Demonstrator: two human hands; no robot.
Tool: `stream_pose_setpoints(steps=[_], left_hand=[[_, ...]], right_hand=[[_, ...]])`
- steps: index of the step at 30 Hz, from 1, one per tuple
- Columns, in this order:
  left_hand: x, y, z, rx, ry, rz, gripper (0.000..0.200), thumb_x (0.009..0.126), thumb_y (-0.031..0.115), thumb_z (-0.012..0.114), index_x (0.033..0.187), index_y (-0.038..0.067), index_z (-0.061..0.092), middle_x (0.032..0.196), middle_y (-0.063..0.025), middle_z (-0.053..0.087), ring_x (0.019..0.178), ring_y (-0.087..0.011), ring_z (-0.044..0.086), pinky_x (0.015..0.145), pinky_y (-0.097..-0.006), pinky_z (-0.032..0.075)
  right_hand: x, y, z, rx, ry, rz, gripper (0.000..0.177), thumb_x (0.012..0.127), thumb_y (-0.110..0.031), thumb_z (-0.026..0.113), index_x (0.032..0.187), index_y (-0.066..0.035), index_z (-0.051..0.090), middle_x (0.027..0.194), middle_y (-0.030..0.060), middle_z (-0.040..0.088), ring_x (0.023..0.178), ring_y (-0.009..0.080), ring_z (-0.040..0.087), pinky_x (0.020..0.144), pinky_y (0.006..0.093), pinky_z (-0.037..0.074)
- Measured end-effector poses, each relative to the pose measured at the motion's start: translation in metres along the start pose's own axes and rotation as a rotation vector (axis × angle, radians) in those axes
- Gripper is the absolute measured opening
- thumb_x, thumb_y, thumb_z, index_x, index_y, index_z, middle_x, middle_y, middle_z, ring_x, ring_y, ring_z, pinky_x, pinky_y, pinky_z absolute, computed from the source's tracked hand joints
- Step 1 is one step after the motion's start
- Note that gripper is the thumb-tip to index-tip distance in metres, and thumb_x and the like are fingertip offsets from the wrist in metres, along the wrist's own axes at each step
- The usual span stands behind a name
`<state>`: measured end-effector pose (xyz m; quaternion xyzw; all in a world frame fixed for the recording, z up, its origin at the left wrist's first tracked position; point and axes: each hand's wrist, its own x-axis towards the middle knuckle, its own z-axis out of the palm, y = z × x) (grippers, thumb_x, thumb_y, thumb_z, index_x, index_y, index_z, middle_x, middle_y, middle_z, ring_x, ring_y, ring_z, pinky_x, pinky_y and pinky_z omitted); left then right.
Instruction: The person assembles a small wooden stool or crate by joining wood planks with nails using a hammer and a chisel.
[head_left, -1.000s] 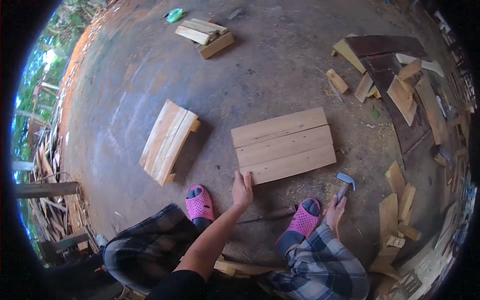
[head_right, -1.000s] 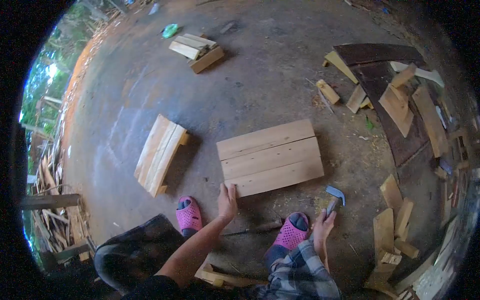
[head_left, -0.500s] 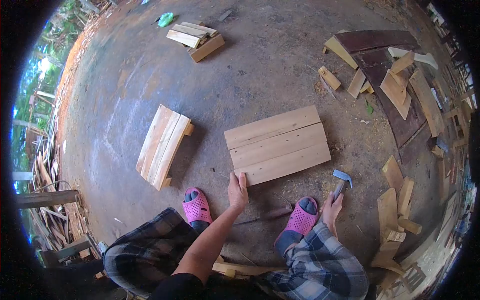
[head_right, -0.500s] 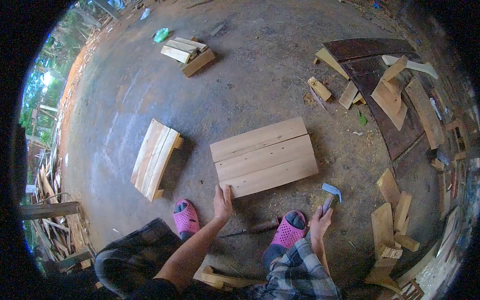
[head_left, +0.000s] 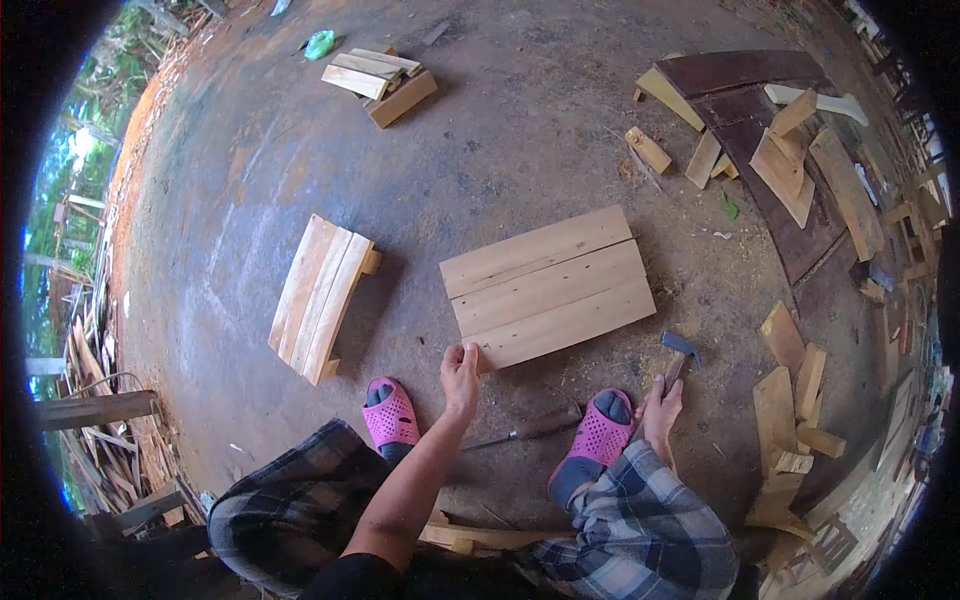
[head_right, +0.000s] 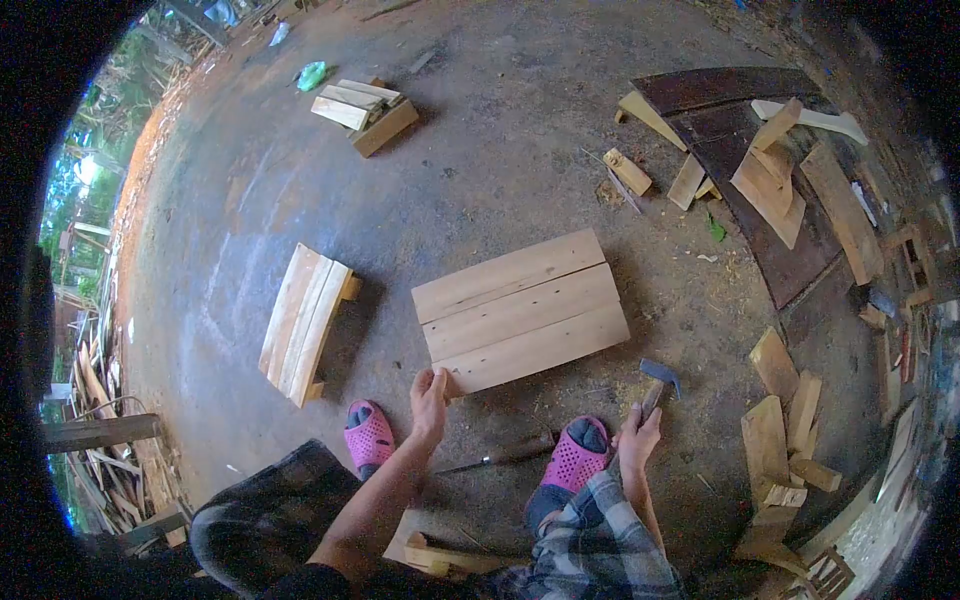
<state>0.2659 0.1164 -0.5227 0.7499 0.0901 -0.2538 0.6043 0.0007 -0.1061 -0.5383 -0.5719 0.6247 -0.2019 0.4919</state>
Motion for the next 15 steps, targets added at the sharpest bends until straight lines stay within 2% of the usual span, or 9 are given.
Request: stream_pose_setpoints(steps=[3,5,6,8,11,15], left_hand=[[0.006,0.001,-0.001,0.01,-0.04,-0.068,0.028,0.097,0.029,0.054,0.099,0.002,0.061,0.078,0.0017,0.056,0.066,-0.0067,0.046,0.056,-0.024,0.037],[0.016,-0.007,0.004,-0.127,0.053,0.085,0.028,0.096,0.031,0.056,0.099,0.004,0.06,0.075,0.0022,0.055,0.06,-0.0059,0.044,0.051,-0.023,0.034],[0.017,0.0,0.003,-0.126,0.055,0.083,0.028,0.096,0.031,0.056,0.099,0.004,0.06,0.075,0.0022,0.055,0.06,-0.0059,0.044,0.051,-0.023,0.034],[0.022,0.014,-0.002,-0.13,-0.027,-0.126,0.027,0.096,0.032,0.057,0.097,0.006,0.059,0.071,0.0029,0.053,0.057,-0.0054,0.042,0.048,-0.0234,0.033],[0.026,0.021,-0.007,-0.121,-0.092,-0.205,0.028,0.095,0.035,0.058,0.095,0.006,0.059,0.07,0.0037,0.05,0.058,-0.0055,0.042,0.049,-0.0243,0.034],[0.03,0.011,-0.01,-0.076,-0.099,-0.149,0.03,0.097,0.036,0.055,0.095,0.006,0.059,0.069,0.004,0.049,0.059,-0.0059,0.042,0.051,-0.0247,0.034]], right_hand=[[-0.001,-0.003,0.001,0.021,-0.004,-0.006,0.022,0.098,-0.022,0.051,0.093,-0.003,0.042,0.053,0.0051,0.047,0.036,0.0143,0.048,0.031,0.0311,0.039],[-0.001,-0.003,0.001,0.009,0.01,-0.005,0.022,0.097,-0.021,0.052,0.092,-0.002,0.042,0.052,0.0046,0.047,0.036,0.0141,0.048,0.031,0.0313,0.039],[-0.002,-0.004,0.001,0.008,0.008,-0.004,0.022,0.097,-0.021,0.052,0.092,-0.002,0.042,0.052,0.0046,0.047,0.036,0.0141,0.048,0.031,0.0313,0.039],[-0.003,-0.008,0.001,0.02,0.0,0.013,0.023,0.097,-0.021,0.052,0.092,-0.002,0.042,0.052,0.0043,0.047,0.036,0.0139,0.049,0.032,0.0313,0.04],[0.001,0.0,0.0,0.006,-0.004,0.0,0.023,0.097,-0.022,0.052,0.092,-0.001,0.043,0.053,0.0044,0.048,0.037,0.0139,0.049,0.032,0.0309,0.04],[-0.001,-0.003,0.001,0.021,-0.003,-0.011,0.023,0.098,-0.022,0.052,0.092,-0.001,0.043,0.053,0.0044,0.048,0.037,0.0141,0.05,0.032,0.0308,0.04]])
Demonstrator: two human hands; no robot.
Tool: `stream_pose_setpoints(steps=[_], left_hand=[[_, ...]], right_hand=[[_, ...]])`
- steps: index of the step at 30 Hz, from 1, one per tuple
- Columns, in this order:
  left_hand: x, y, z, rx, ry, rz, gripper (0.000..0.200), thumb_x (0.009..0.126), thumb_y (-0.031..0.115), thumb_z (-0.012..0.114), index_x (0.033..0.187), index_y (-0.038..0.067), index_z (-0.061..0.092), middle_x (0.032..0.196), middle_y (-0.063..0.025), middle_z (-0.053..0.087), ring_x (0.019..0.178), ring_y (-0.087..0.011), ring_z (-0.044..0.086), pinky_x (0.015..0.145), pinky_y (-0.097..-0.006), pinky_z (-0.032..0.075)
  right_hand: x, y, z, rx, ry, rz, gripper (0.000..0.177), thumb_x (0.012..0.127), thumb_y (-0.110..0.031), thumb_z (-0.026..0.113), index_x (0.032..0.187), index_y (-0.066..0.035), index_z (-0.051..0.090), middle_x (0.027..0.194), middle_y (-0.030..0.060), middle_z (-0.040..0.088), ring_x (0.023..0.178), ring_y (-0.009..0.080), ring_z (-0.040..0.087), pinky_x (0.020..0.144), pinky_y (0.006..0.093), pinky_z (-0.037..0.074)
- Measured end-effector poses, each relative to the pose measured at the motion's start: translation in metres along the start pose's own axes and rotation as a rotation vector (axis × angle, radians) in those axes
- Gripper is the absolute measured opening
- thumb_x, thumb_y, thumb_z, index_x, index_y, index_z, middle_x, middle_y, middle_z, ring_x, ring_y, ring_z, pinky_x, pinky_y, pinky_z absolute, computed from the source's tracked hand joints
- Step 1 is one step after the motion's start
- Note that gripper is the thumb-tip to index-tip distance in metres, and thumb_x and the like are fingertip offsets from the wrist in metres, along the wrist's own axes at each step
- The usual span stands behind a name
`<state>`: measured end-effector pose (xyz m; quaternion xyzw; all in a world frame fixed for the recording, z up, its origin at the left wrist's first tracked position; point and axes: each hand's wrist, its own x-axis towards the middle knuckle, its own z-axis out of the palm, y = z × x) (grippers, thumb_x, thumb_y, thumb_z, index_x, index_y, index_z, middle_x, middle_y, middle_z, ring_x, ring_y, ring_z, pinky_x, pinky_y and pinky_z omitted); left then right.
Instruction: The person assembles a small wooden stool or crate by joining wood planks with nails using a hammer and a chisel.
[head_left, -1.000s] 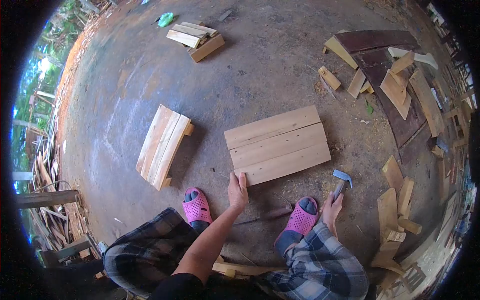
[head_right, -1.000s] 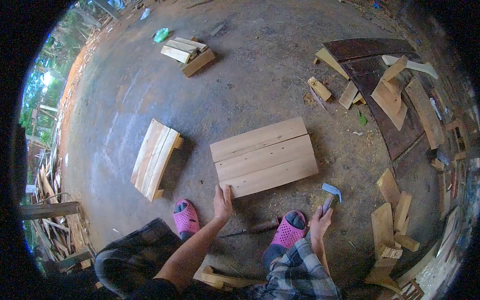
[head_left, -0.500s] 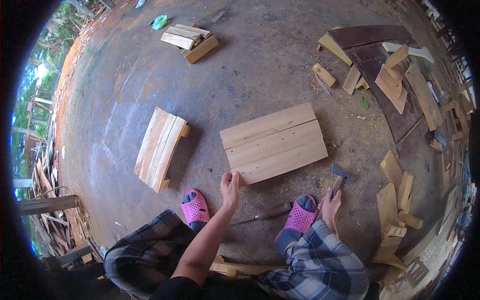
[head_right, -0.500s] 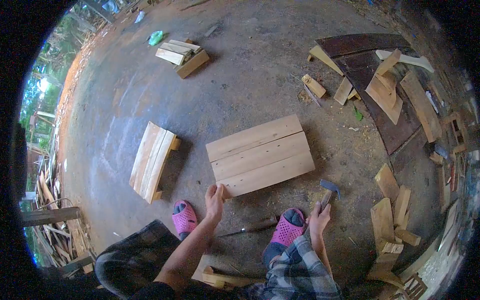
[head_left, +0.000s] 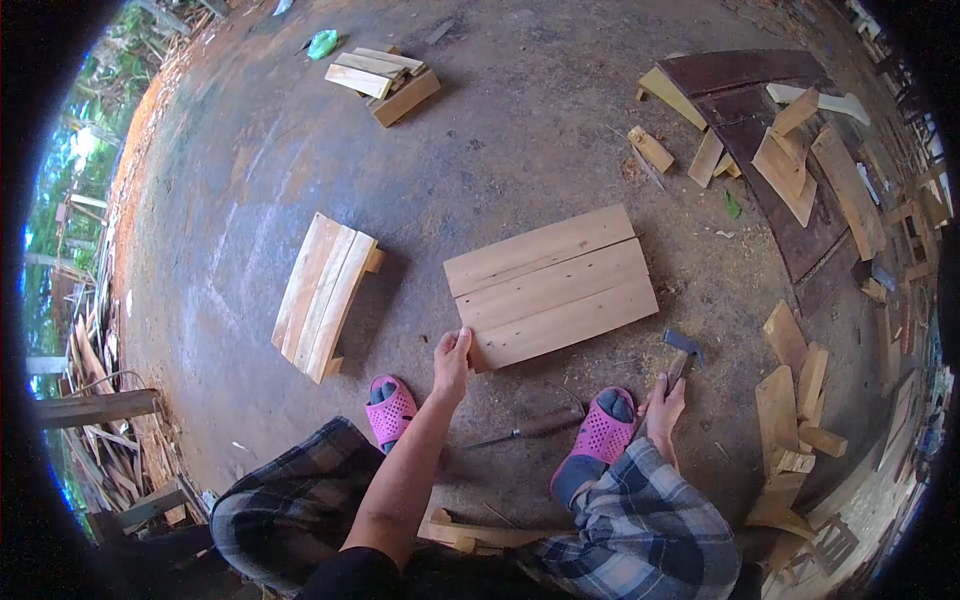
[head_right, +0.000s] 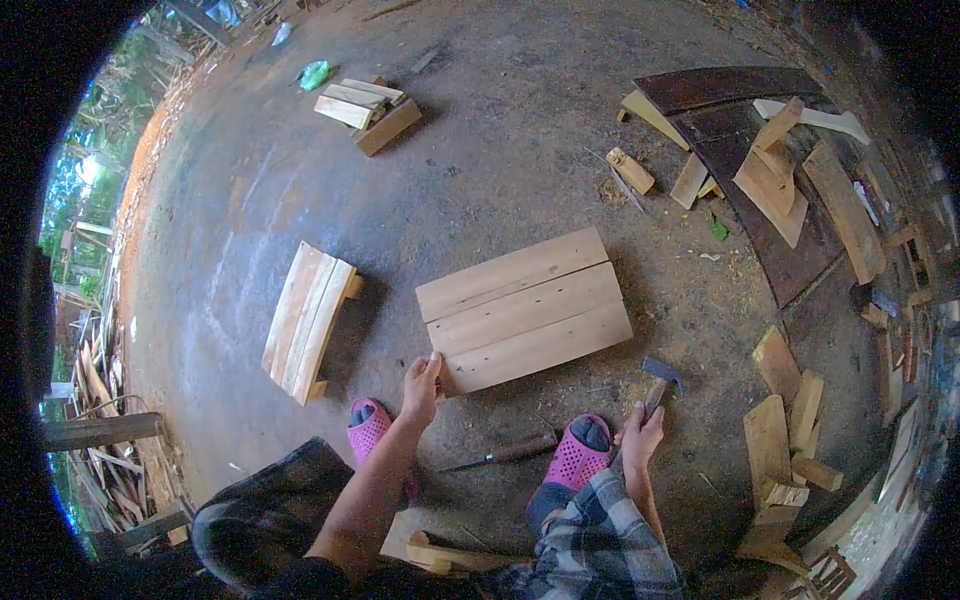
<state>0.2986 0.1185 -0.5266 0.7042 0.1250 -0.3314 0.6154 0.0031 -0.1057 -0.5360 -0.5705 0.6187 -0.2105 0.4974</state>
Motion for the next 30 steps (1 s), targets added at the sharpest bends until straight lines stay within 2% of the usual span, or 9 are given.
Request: stream_pose_setpoints(steps=[6,9,12,14,15,17,19,22,30], left_hand=[[0.008,-0.015,-0.007,0.054,-0.113,0.078,0.03,0.099,0.034,0.051,0.089,0.006,0.056,0.073,0.0022,0.05,0.064,-0.0079,0.044,0.056,-0.0258,0.036],[0.012,-0.022,-0.006,0.053,-0.067,0.132,0.032,0.1,0.034,0.05,0.088,0.004,0.055,0.076,0.0018,0.051,0.071,-0.0095,0.046,0.064,-0.027,0.04],[0.011,-0.017,-0.003,0.274,0.002,0.126,0.026,0.097,0.03,0.053,0.099,0.004,0.055,0.09,-0.0056,0.055,0.087,-0.018,0.051,0.079,-0.0326,0.041],[-0.023,0.009,0.019,0.855,0.453,0.629,0.035,0.093,0.03,0.057,0.117,0.005,0.051,0.114,-0.0148,0.052,0.109,-0.029,0.048,0.094,-0.0408,0.037],[-0.03,0.015,0.028,0.856,0.452,0.631,0.035,0.093,0.03,0.057,0.117,0.005,0.051,0.114,-0.0148,0.052,0.109,-0.029,0.048,0.094,-0.0408,0.037],[-0.035,0.027,0.048,1.071,0.337,0.791,0.059,0.089,0.041,0.058,0.134,0.006,0.043,0.137,-0.0194,0.041,0.128,-0.0372,0.035,0.106,-0.0483,0.026],[-0.039,0.036,0.073,1.265,0.108,0.788,0.07,0.09,0.046,0.055,0.145,0.01,0.032,0.149,-0.0172,0.03,0.138,-0.0379,0.023,0.109,-0.0544,0.018],[-0.025,0.042,0.109,1.284,-0.039,0.933,0.073,0.09,0.049,0.053,0.148,0.013,0.028,0.153,-0.0148,0.024,0.141,-0.0396,0.018,0.11,-0.0586,0.015],[0.003,0.039,0.156,1.323,-0.024,0.907,0.077,0.09,0.053,0.051,0.15,0.013,0.023,0.156,-0.013,0.018,0.143,-0.0401,0.012,0.11,-0.0611,0.012]], right_hand=[[0.002,0.007,-0.002,0.001,0.009,-0.034,0.023,0.098,-0.022,0.052,0.092,-0.002,0.042,0.052,0.0046,0.047,0.036,0.0144,0.049,0.032,0.0314,0.039],[0.0,0.002,-0.003,0.013,-0.012,-0.033,0.023,0.098,-0.022,0.052,0.092,-0.002,0.042,0.051,0.0051,0.047,0.036,0.0148,0.049,0.032,0.0312,0.039],[0.001,0.001,-0.002,0.019,-0.013,0.005,0.023,0.097,-0.021,0.053,0.093,-0.002,0.042,0.051,0.0058,0.048,0.036,0.0154,0.05,0.032,0.031,0.04],[0.001,0.004,-0.002,0.017,-0.004,0.012,0.024,0.097,-0.022,0.054,0.095,-0.001,0.042,0.051,0.0062,0.049,0.036,0.0153,0.05,0.032,0.0308,0.041],[0.001,0.005,-0.002,0.019,-0.003,0.013,0.024,0.097,-0.022,0.054,0.095,-0.001,0.042,0.051,0.0062,0.049,0.036,0.0153,0.05,0.032,0.0308,0.041],[0.003,0.007,-0.002,0.017,0.002,0.018,0.025,0.097,-0.022,0.054,0.099,0.0,0.043,0.051,0.0065,0.05,0.036,0.0153,0.05,0.032,0.031,0.041],[0.003,0.008,-0.001,0.007,0.0,0.009,0.025,0.097,-0.022,0.054,0.1,0.0,0.044,0.052,0.0061,0.049,0.036,0.0151,0.05,0.032,0.0308,0.041],[0.003,0.008,-0.001,-0.019,0.005,0.011,0.025,0.097,-0.022,0.054,0.102,0.001,0.045,0.053,0.0054,0.049,0.037,0.0145,0.05,0.033,0.0303,0.041],[0.0,0.0,-0.003,-0.029,-0.009,0.033,0.023,0.097,-0.021,0.054,0.096,0.0,0.044,0.055,0.0051,0.049,0.038,0.0138,0.05,0.034,0.0304,0.041]])
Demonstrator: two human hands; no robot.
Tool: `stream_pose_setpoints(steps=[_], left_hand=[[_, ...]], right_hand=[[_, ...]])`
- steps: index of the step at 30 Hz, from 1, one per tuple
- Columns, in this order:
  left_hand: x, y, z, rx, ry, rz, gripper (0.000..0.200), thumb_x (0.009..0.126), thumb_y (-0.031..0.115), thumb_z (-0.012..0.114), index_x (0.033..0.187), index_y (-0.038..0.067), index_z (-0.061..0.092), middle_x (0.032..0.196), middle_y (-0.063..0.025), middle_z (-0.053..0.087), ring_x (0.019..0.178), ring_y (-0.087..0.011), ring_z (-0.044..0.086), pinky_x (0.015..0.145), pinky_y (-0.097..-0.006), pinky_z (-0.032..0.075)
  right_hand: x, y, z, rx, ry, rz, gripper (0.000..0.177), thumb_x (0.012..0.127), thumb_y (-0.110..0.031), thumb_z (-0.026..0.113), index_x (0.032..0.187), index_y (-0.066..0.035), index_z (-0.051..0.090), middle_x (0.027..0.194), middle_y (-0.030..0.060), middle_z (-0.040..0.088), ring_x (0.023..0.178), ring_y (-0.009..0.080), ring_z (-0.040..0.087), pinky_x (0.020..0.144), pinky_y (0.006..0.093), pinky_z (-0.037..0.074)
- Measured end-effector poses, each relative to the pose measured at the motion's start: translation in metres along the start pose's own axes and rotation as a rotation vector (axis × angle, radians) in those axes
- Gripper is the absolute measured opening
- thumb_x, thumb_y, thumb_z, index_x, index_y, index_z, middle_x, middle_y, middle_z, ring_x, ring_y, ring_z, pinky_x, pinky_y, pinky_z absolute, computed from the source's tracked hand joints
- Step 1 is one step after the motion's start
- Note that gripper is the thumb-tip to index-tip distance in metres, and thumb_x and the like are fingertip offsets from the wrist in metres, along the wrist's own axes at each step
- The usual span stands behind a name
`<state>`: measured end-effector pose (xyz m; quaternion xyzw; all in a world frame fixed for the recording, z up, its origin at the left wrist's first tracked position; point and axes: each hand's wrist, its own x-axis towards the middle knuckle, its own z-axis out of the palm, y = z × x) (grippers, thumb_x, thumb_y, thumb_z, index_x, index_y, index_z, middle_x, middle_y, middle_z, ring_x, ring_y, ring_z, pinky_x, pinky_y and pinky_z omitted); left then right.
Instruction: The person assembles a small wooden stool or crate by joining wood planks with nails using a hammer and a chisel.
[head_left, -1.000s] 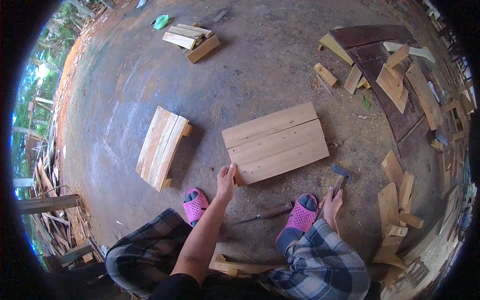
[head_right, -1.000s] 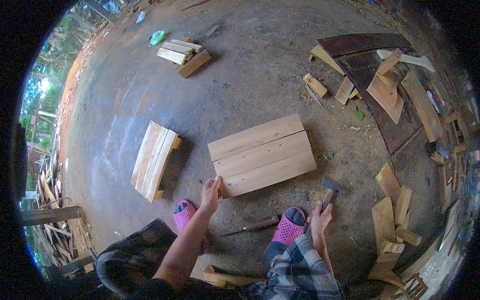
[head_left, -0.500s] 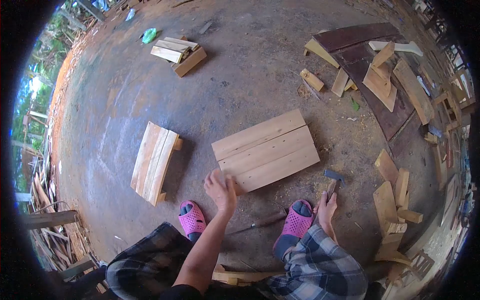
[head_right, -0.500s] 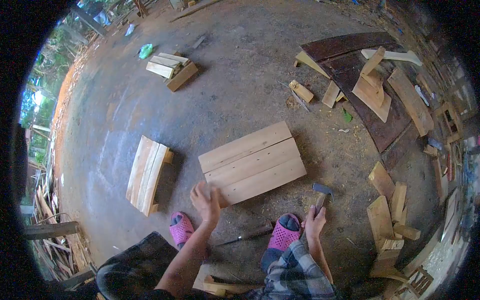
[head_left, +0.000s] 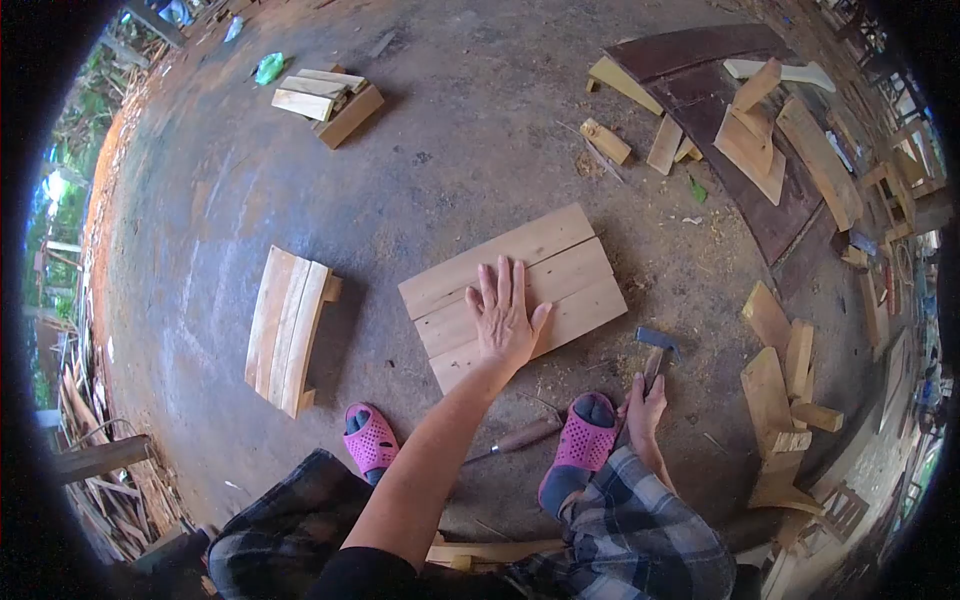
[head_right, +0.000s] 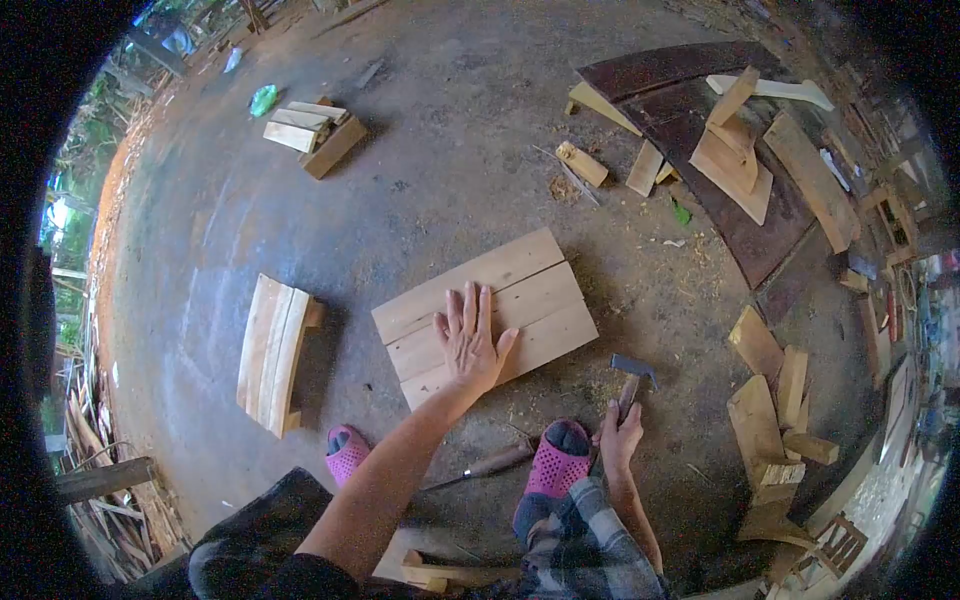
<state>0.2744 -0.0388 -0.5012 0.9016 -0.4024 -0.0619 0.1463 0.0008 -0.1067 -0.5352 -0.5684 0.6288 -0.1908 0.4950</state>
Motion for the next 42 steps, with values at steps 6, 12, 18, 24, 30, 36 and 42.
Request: stream_pose_setpoints(steps=[6,12,18,24,30,36,42], left_hand=[[-0.038,-0.004,-0.007,-0.055,-0.024,0.076,0.083,0.09,0.056,0.049,0.15,0.006,0.02,0.156,-0.016,0.018,0.143,-0.0386,0.014,0.112,-0.0576,0.009],[-0.072,-0.015,-0.028,-0.053,-0.133,0.113,0.085,0.086,0.047,0.06,0.15,0.007,0.019,0.156,-0.0161,0.017,0.143,-0.04,0.013,0.111,-0.0594,0.012],[-0.089,-0.024,-0.024,0.008,-0.181,0.11,0.089,0.08,0.031,0.069,0.15,0.008,0.018,0.155,-0.0169,0.016,0.143,-0.0406,0.013,0.111,-0.0601,0.013],[-0.107,-0.032,-0.031,-0.005,-0.178,0.006,0.088,0.079,0.027,0.069,0.149,0.006,0.019,0.155,-0.0191,0.016,0.143,-0.0401,0.013,0.111,-0.0595,0.013],[-0.122,-0.055,-0.042,0.035,-0.103,-0.176,0.091,0.075,0.022,0.071,0.15,0.01,0.02,0.155,-0.0176,0.018,0.14,-0.0415,0.02,0.108,-0.0609,0.015],[-0.116,-0.066,-0.046,0.1,-0.147,-0.178,0.097,0.072,0.026,0.076,0.15,0.015,0.019,0.154,-0.0189,0.021,0.131,-0.0458,0.031,0.103,-0.0597,0.022],[-0.11,-0.067,-0.05,0.07,-0.14,-0.159,0.096,0.07,0.021,0.076,0.149,0.014,0.022,0.154,-0.0153,0.024,0.128,-0.0448,0.036,0.102,-0.0584,0.024]], right_hand=[[0.001,0.001,0.002,0.017,0.017,-0.02,0.023,0.096,-0.02,0.056,0.091,-0.001,0.044,0.055,0.0053,0.05,0.039,0.0143,0.052,0.035,0.0308,0.042],[-0.002,-0.009,0.003,0.053,0.02,0.02,0.023,0.096,-0.021,0.056,0.091,-0.001,0.044,0.055,0.0049,0.05,0.039,0.0143,0.052,0.034,0.0303,0.044],[-0.001,-0.003,0.002,0.045,0.0,0.005,0.022,0.096,-0.021,0.055,0.093,-0.002,0.044,0.055,0.0051,0.05,0.038,0.0143,0.051,0.034,0.0301,0.043],[0.001,0.001,0.001,0.05,-0.015,-0.006,0.023,0.096,-0.021,0.055,0.094,-0.001,0.043,0.056,0.0053,0.051,0.038,0.014,0.051,0.034,0.0296,0.042],[0.0,0.002,0.002,0.046,-0.004,0.011,0.028,0.096,-0.022,0.055,0.103,0.004,0.045,0.057,0.0065,0.053,0.038,0.0135,0.052,0.034,0.0288,0.042],[0.002,0.004,0.001,0.018,-0.009,0.011,0.035,0.096,-0.023,0.055,0.113,0.006,0.044,0.055,0.0057,0.053,0.038,0.013,0.052,0.033,0.0286,0.042],[-0.001,-0.003,0.002,0.04,0.001,0.012,0.023,0.097,-0.022,0.055,0.093,-0.002,0.043,0.056,0.0045,0.051,0.038,0.0125,0.051,0.032,0.0278,0.041]])
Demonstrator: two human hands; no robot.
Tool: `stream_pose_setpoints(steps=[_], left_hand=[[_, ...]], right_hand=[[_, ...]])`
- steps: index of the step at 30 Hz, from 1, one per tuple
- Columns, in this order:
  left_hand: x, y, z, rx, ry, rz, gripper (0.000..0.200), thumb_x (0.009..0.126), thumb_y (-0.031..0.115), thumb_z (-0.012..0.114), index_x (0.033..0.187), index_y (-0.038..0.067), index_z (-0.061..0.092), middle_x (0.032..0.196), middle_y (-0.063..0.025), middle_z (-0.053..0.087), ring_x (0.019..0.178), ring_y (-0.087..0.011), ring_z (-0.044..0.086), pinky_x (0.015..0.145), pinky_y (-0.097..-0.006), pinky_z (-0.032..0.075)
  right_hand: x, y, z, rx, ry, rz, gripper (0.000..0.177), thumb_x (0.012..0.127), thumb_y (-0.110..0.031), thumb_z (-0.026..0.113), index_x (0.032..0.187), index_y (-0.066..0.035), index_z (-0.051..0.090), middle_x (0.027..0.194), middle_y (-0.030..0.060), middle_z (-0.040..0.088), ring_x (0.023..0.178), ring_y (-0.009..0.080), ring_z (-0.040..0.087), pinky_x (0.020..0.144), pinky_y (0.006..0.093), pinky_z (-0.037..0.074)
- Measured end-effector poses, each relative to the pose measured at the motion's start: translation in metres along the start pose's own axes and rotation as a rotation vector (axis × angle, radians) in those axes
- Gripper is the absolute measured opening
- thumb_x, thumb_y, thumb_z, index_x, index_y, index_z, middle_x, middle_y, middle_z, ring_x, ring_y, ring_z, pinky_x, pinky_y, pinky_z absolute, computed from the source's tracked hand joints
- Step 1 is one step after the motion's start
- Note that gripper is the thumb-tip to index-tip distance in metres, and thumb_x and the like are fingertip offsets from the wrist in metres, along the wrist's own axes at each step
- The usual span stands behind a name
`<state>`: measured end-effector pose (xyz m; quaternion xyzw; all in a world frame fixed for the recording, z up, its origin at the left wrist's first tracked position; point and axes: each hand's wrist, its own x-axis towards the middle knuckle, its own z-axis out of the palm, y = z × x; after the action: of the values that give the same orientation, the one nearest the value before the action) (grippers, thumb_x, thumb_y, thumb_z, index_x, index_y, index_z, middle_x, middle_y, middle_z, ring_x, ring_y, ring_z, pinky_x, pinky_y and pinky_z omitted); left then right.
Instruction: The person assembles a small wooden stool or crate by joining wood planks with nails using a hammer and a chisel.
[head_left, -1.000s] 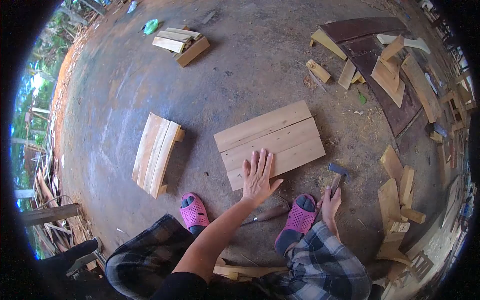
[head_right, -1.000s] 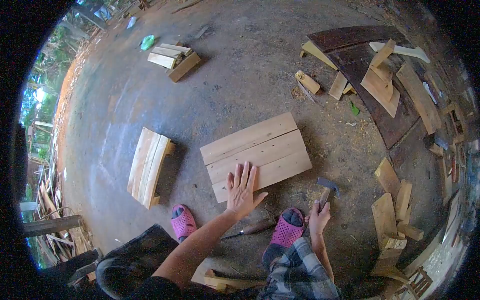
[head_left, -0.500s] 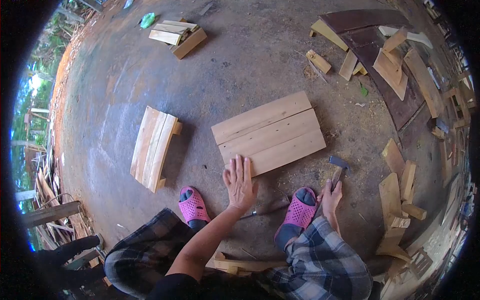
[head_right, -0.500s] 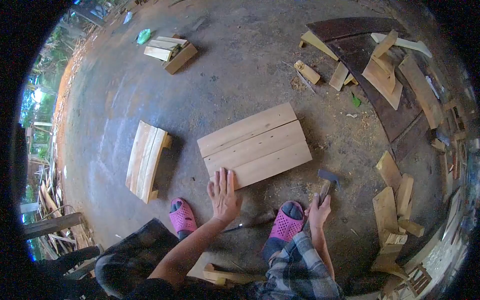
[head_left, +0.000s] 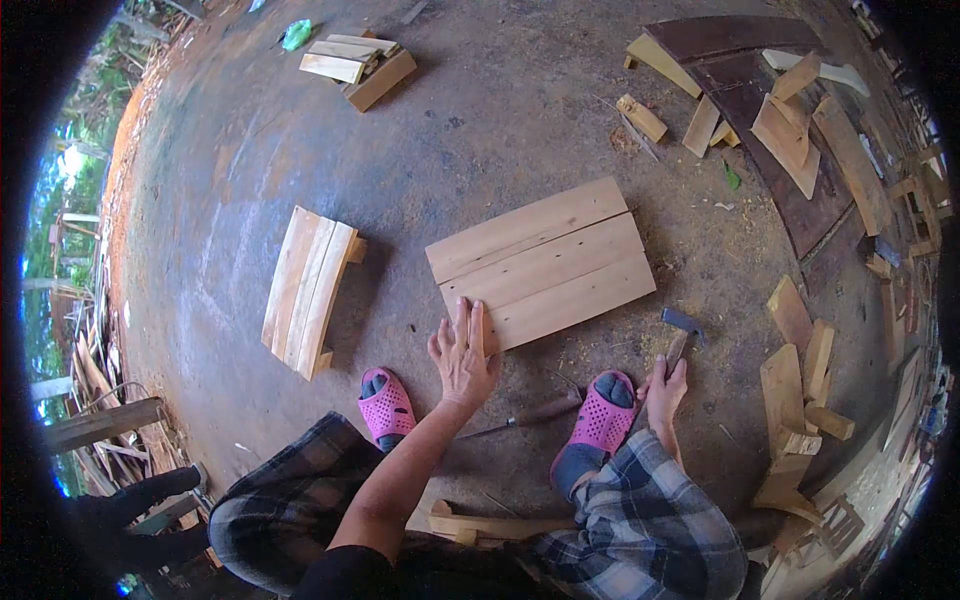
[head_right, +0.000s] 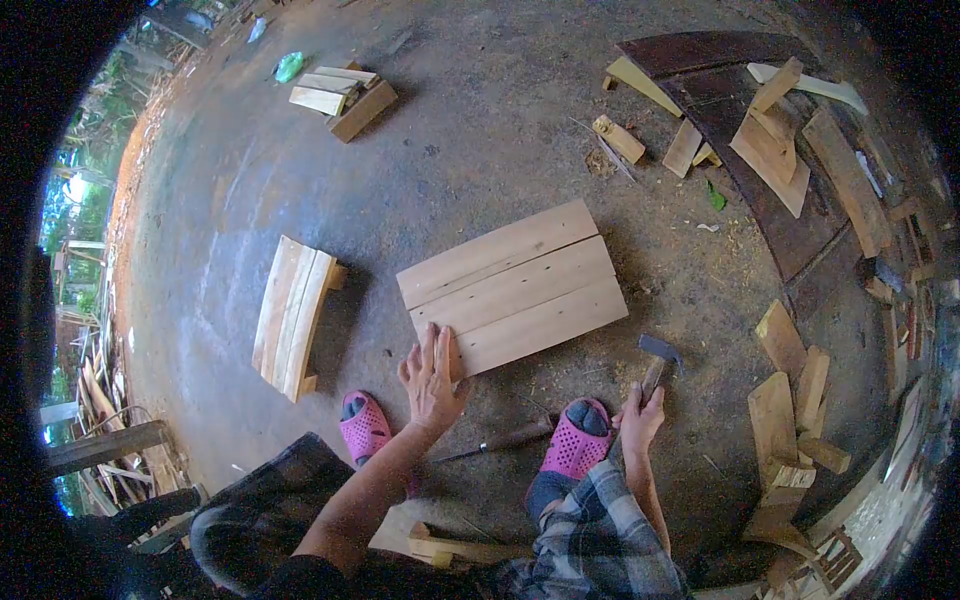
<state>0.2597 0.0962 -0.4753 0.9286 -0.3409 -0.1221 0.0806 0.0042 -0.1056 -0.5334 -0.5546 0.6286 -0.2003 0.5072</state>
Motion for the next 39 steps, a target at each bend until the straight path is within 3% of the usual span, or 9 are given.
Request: stream_pose_setpoints(steps=[5,31,39], left_hand=[[0.001,-0.004,0.001,-0.034,0.027,0.048,0.094,0.07,0.021,0.076,0.148,0.012,0.025,0.152,-0.0141,0.027,0.124,-0.0426,0.039,0.101,-0.0566,0.026],[0.006,-0.002,0.001,-0.028,-0.005,0.08,0.097,0.067,0.021,0.076,0.149,0.013,0.025,0.153,-0.0118,0.025,0.129,-0.0462,0.033,0.103,-0.0598,0.022],[0.0,0.029,-0.002,0.061,-0.021,0.077,0.093,0.074,0.028,0.074,0.15,0.012,0.022,0.155,-0.0113,0.022,0.139,-0.0417,0.021,0.107,-0.0606,0.016]], right_hand=[[0.003,0.005,0.0,-0.021,-0.008,-0.016,0.025,0.097,-0.022,0.055,0.099,0.001,0.045,0.053,0.0047,0.052,0.037,0.0133,0.052,0.033,0.0287,0.041],[0.001,0.0,0.001,0.047,0.016,-0.012,0.022,0.095,-0.018,0.058,0.09,-0.003,0.043,0.054,0.0054,0.051,0.038,0.0135,0.052,0.033,0.0294,0.042],[0.004,0.006,-0.001,0.039,-0.001,-0.01,0.025,0.095,-0.021,0.058,0.094,0.0,0.044,0.057,0.0066,0.052,0.038,0.0146,0.053,0.033,0.0304,0.043]])
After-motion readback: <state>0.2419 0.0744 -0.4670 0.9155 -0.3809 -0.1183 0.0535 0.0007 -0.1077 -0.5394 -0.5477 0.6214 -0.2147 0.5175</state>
